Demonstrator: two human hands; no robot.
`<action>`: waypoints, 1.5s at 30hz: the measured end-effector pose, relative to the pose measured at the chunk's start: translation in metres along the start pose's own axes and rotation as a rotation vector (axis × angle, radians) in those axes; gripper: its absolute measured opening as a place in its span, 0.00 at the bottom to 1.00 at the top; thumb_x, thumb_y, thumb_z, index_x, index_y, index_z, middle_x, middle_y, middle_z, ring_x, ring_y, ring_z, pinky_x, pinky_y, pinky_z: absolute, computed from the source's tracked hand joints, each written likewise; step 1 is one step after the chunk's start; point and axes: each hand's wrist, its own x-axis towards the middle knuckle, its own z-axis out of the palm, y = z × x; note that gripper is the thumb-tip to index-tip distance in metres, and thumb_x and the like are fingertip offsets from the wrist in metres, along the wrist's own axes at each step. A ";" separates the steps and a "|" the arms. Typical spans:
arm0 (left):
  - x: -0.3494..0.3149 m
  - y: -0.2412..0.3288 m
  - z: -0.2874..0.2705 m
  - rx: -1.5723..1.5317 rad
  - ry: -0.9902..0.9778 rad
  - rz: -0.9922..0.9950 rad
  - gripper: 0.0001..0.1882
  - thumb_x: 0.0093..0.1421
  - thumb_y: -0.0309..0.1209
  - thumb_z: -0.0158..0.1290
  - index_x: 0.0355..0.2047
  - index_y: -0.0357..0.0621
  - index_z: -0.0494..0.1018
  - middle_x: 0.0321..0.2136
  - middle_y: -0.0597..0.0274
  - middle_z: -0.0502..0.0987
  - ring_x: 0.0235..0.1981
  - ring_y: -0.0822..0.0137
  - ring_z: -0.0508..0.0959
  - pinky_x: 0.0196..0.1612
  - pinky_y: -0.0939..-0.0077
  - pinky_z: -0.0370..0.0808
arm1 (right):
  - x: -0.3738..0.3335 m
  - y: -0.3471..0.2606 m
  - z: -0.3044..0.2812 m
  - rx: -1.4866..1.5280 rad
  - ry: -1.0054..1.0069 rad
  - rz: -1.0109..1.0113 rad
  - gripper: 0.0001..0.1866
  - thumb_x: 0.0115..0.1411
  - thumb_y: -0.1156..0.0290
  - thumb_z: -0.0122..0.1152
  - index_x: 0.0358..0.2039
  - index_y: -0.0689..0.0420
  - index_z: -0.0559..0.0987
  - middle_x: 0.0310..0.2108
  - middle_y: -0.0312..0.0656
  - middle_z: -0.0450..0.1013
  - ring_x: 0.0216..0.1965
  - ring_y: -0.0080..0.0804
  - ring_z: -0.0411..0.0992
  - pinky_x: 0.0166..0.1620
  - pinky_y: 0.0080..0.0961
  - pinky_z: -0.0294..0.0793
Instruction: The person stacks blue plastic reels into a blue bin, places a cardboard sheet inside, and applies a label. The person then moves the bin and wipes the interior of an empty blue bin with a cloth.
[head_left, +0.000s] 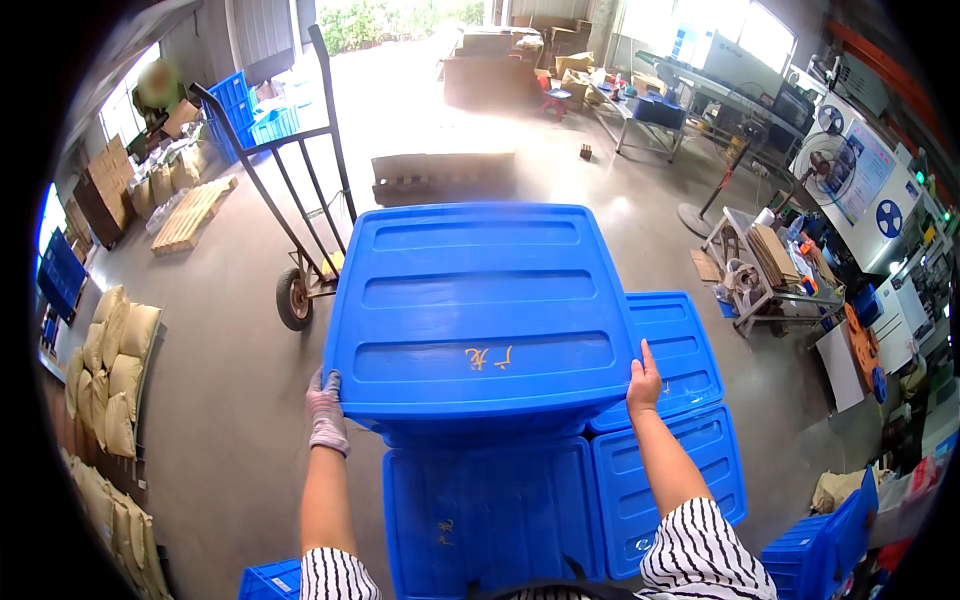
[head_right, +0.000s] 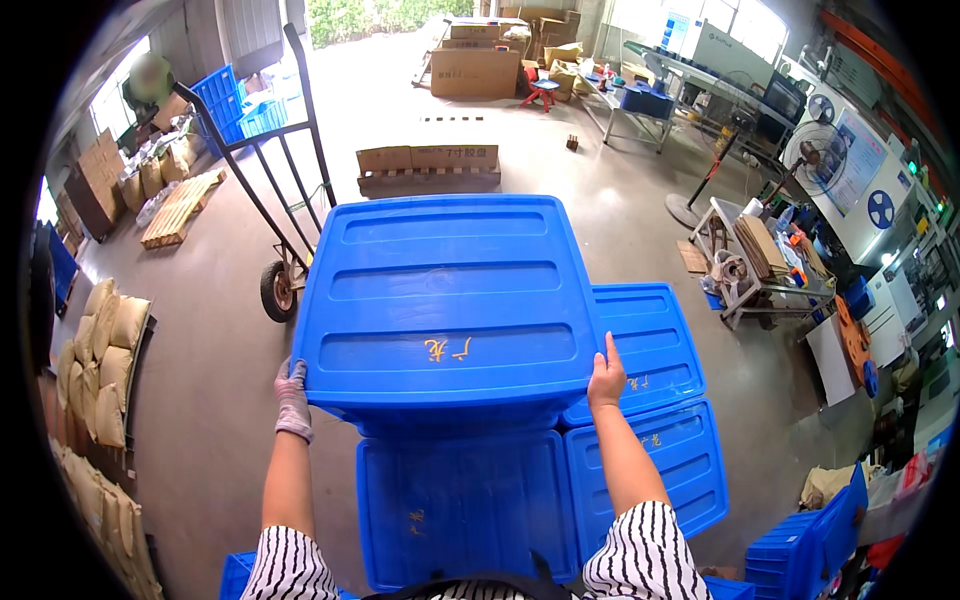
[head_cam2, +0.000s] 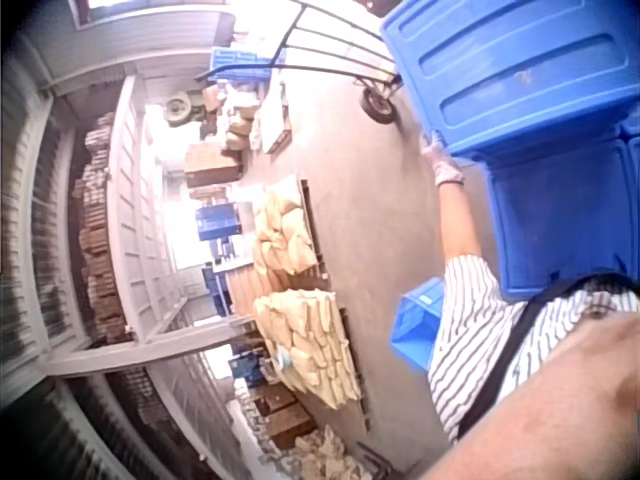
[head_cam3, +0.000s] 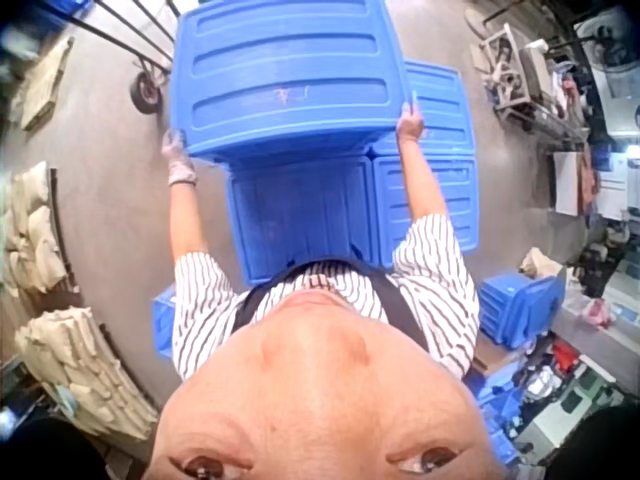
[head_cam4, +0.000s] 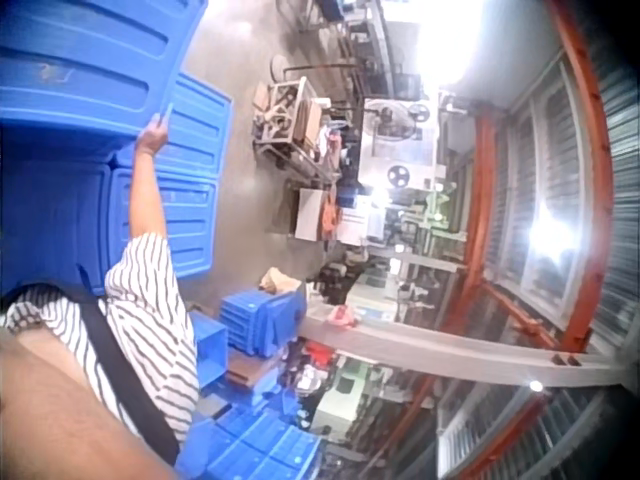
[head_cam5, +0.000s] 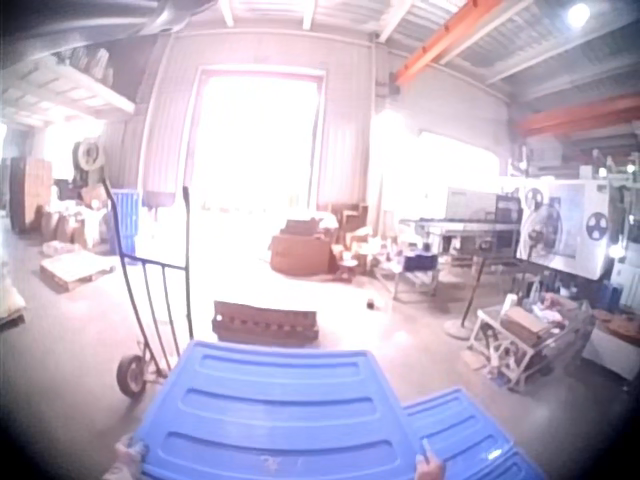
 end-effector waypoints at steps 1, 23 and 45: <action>0.001 0.001 -0.003 0.046 -0.006 0.013 0.20 0.62 0.33 0.55 0.52 0.36 0.70 0.41 0.61 0.77 0.37 0.70 0.75 0.42 0.76 0.74 | 0.000 0.000 0.000 0.002 -0.007 -0.017 0.24 0.60 0.74 0.48 0.59 0.56 0.70 0.56 0.50 0.69 0.57 0.43 0.67 0.58 0.28 0.64; -0.400 -0.079 -0.119 0.096 -0.245 -0.407 0.36 0.65 0.56 0.34 0.64 0.48 0.40 0.63 0.60 0.46 0.63 0.59 0.48 0.62 0.57 0.44 | -0.390 0.031 -0.216 -0.766 -1.122 -0.756 0.37 0.56 0.54 0.58 0.65 0.36 0.55 0.68 0.40 0.47 0.67 0.46 0.49 0.60 0.59 0.56; -0.601 -0.053 0.199 0.574 -1.156 -0.168 0.23 0.65 0.43 0.46 0.58 0.49 0.63 0.46 0.62 0.72 0.42 0.66 0.72 0.40 0.67 0.71 | -0.781 0.196 -0.579 -0.082 0.053 0.988 0.22 0.56 0.54 0.58 0.49 0.51 0.76 0.46 0.48 0.75 0.47 0.46 0.74 0.49 0.37 0.72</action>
